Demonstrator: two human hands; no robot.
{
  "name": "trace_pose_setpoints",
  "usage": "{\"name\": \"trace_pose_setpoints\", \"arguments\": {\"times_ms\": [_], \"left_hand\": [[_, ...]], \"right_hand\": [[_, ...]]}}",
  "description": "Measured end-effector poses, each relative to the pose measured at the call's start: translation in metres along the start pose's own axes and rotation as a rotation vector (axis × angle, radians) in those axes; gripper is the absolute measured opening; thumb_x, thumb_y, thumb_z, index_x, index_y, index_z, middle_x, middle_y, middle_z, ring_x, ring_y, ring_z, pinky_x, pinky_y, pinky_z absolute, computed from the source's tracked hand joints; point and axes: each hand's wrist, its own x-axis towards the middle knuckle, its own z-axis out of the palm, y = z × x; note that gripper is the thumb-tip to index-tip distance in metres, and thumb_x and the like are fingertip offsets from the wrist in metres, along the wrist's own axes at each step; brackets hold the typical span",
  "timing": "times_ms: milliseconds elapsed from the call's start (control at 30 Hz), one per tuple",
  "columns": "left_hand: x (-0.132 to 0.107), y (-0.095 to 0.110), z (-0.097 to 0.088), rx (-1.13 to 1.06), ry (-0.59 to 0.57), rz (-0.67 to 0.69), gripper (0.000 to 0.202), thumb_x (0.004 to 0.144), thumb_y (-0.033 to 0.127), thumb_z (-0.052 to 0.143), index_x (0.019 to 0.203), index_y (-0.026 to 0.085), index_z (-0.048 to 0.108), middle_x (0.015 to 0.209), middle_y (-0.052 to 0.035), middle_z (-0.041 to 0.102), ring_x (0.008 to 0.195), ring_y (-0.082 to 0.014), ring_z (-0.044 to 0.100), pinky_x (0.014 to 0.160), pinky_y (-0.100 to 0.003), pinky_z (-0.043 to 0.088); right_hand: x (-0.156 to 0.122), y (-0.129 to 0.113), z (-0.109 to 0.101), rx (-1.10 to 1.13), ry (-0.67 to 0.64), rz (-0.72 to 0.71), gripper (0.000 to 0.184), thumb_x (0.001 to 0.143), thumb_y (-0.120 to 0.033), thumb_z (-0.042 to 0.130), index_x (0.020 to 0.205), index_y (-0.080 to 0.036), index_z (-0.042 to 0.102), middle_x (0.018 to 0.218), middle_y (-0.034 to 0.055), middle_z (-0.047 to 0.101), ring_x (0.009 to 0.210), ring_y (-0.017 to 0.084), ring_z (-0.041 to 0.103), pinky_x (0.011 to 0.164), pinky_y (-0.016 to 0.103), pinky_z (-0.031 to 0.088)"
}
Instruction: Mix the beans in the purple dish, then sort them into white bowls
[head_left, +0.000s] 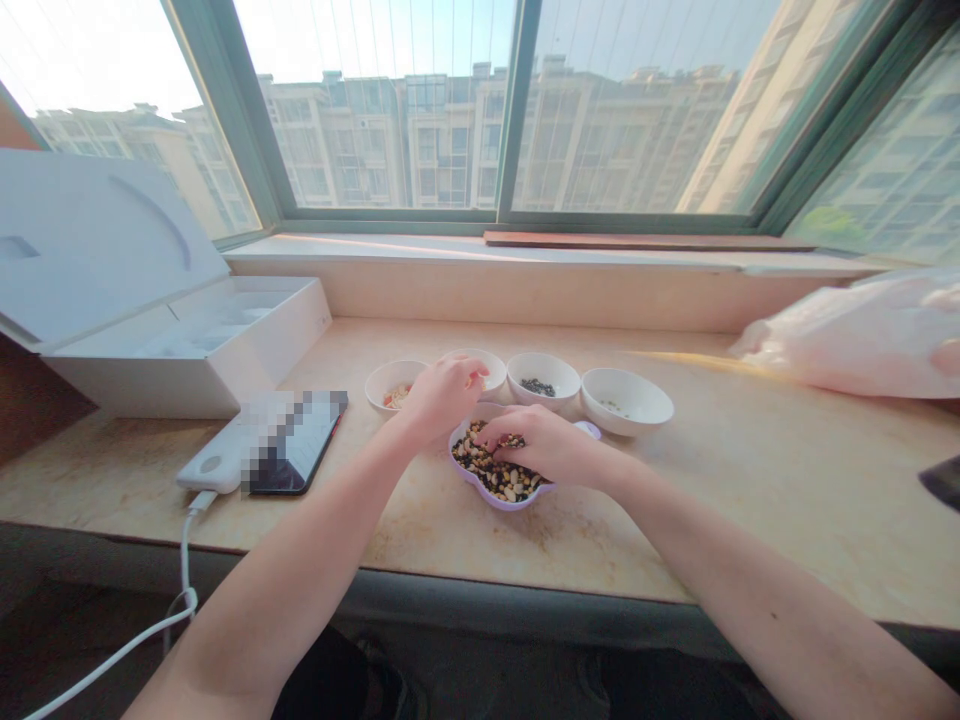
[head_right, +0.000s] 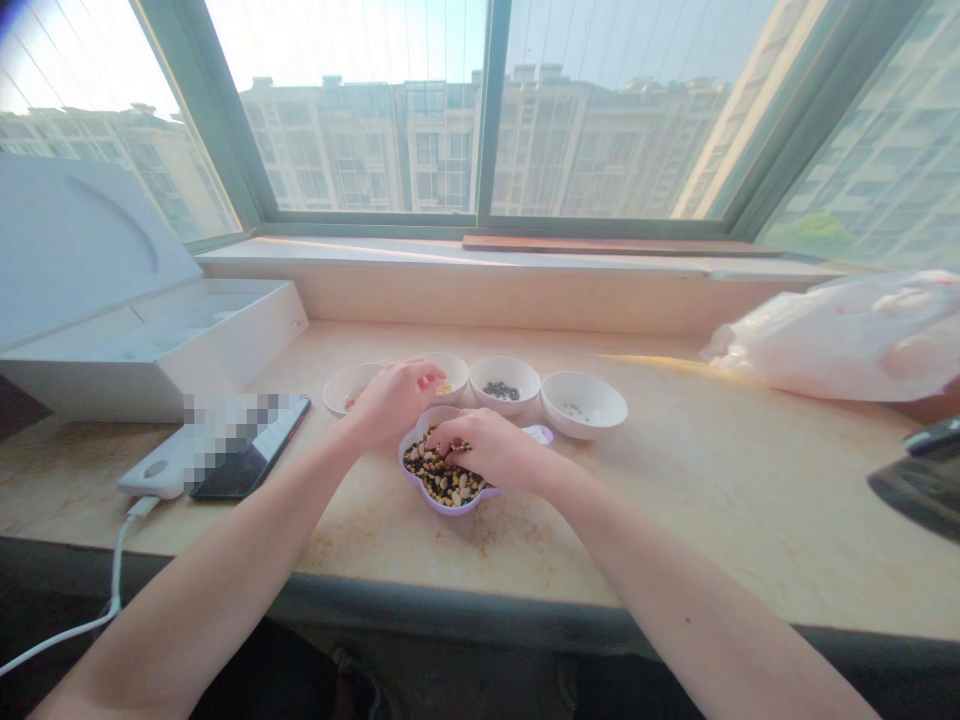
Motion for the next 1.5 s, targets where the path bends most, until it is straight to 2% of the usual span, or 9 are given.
{"name": "trace_pose_setpoints", "arguments": {"times_ms": [533, 733, 833, 933, 1000, 1067, 1167, 1233, 1500], "left_hand": [[-0.004, 0.004, -0.003, -0.005, -0.014, 0.015, 0.028, 0.099, 0.021, 0.051, 0.113, 0.021, 0.076, 0.123, -0.0056, 0.075, 0.11, -0.0223, 0.07, 0.104, -0.034, 0.051], [-0.004, 0.004, -0.007, -0.02, -0.016, 0.046, 0.029, 0.096, 0.018, 0.05, 0.106, 0.019, 0.077, 0.114, -0.0071, 0.077, 0.103, -0.0218, 0.07, 0.096, -0.033, 0.053], [-0.006, 0.009, -0.011, -0.011, -0.11, 0.143, 0.027, 0.093, 0.013, 0.051, 0.093, 0.019, 0.077, 0.098, -0.0062, 0.077, 0.092, -0.0197, 0.07, 0.086, -0.031, 0.053], [-0.012, 0.019, -0.016, 0.019, -0.285, 0.292, 0.025, 0.09, 0.011, 0.052, 0.086, 0.02, 0.075, 0.087, -0.0045, 0.074, 0.082, -0.0173, 0.068, 0.079, -0.028, 0.051], [-0.017, 0.025, -0.017, 0.046, -0.38, 0.364, 0.021, 0.09, 0.015, 0.055, 0.087, 0.022, 0.075, 0.092, -0.0043, 0.074, 0.083, -0.0175, 0.068, 0.078, -0.028, 0.05], [-0.021, 0.028, -0.016, 0.063, -0.458, 0.409, 0.017, 0.088, 0.018, 0.06, 0.092, 0.023, 0.075, 0.101, -0.0047, 0.074, 0.089, -0.0191, 0.069, 0.079, -0.028, 0.051], [-0.021, 0.027, -0.011, 0.072, -0.543, 0.45, 0.016, 0.085, 0.018, 0.066, 0.097, 0.022, 0.075, 0.111, -0.0063, 0.072, 0.1, -0.0221, 0.068, 0.085, -0.029, 0.052], [-0.019, 0.026, -0.008, 0.071, -0.57, 0.463, 0.013, 0.085, 0.017, 0.067, 0.095, 0.021, 0.074, 0.113, -0.0072, 0.071, 0.104, -0.0229, 0.067, 0.09, -0.03, 0.051], [-0.013, 0.027, -0.003, -0.006, -0.595, 0.438, 0.023, 0.088, 0.01, 0.057, 0.091, 0.024, 0.075, 0.105, -0.0023, 0.075, 0.096, -0.0188, 0.067, 0.084, -0.026, 0.049]], "right_hand": [[-0.001, 0.004, 0.001, -0.019, -0.005, 0.005, 0.029, 0.083, -0.012, 0.064, 0.098, -0.03, 0.081, 0.097, 0.0005, 0.081, 0.089, 0.025, 0.074, 0.081, 0.034, 0.057], [-0.001, -0.003, -0.005, -0.013, 0.016, 0.007, 0.022, 0.092, -0.021, 0.06, 0.103, -0.024, 0.079, 0.099, 0.004, 0.08, 0.09, 0.022, 0.072, 0.084, 0.034, 0.053], [-0.004, -0.004, -0.02, 0.026, 0.067, 0.076, 0.021, 0.094, -0.029, 0.061, 0.105, -0.022, 0.078, 0.088, 0.0028, 0.078, 0.08, 0.018, 0.07, 0.076, 0.031, 0.052], [-0.011, 0.005, -0.046, -0.052, 0.236, 0.172, 0.025, 0.094, -0.04, 0.062, 0.102, -0.021, 0.077, 0.078, 0.002, 0.074, 0.072, 0.018, 0.066, 0.072, 0.031, 0.049], [-0.018, 0.016, -0.066, -0.194, 0.379, 0.267, 0.027, 0.095, -0.04, 0.059, 0.105, -0.021, 0.075, 0.084, 0.0038, 0.075, 0.075, 0.019, 0.066, 0.072, 0.032, 0.049], [-0.025, 0.031, -0.086, -0.297, 0.431, 0.379, 0.025, 0.092, -0.034, 0.06, 0.108, -0.021, 0.074, 0.086, 0.0049, 0.075, 0.078, 0.021, 0.068, 0.071, 0.032, 0.05], [-0.035, 0.055, -0.108, -0.395, 0.331, 0.561, 0.025, 0.082, -0.02, 0.061, 0.102, -0.02, 0.076, 0.092, 0.0064, 0.078, 0.081, 0.021, 0.07, 0.069, 0.029, 0.051], [-0.04, 0.07, -0.116, -0.4, 0.227, 0.653, 0.024, 0.078, -0.019, 0.063, 0.096, -0.019, 0.078, 0.095, 0.0065, 0.079, 0.082, 0.022, 0.072, 0.067, 0.028, 0.052], [-0.046, 0.089, -0.118, -0.405, 0.133, 0.728, 0.021, 0.072, -0.022, 0.067, 0.088, -0.02, 0.081, 0.095, 0.0069, 0.081, 0.083, 0.024, 0.075, 0.065, 0.026, 0.053]]}}
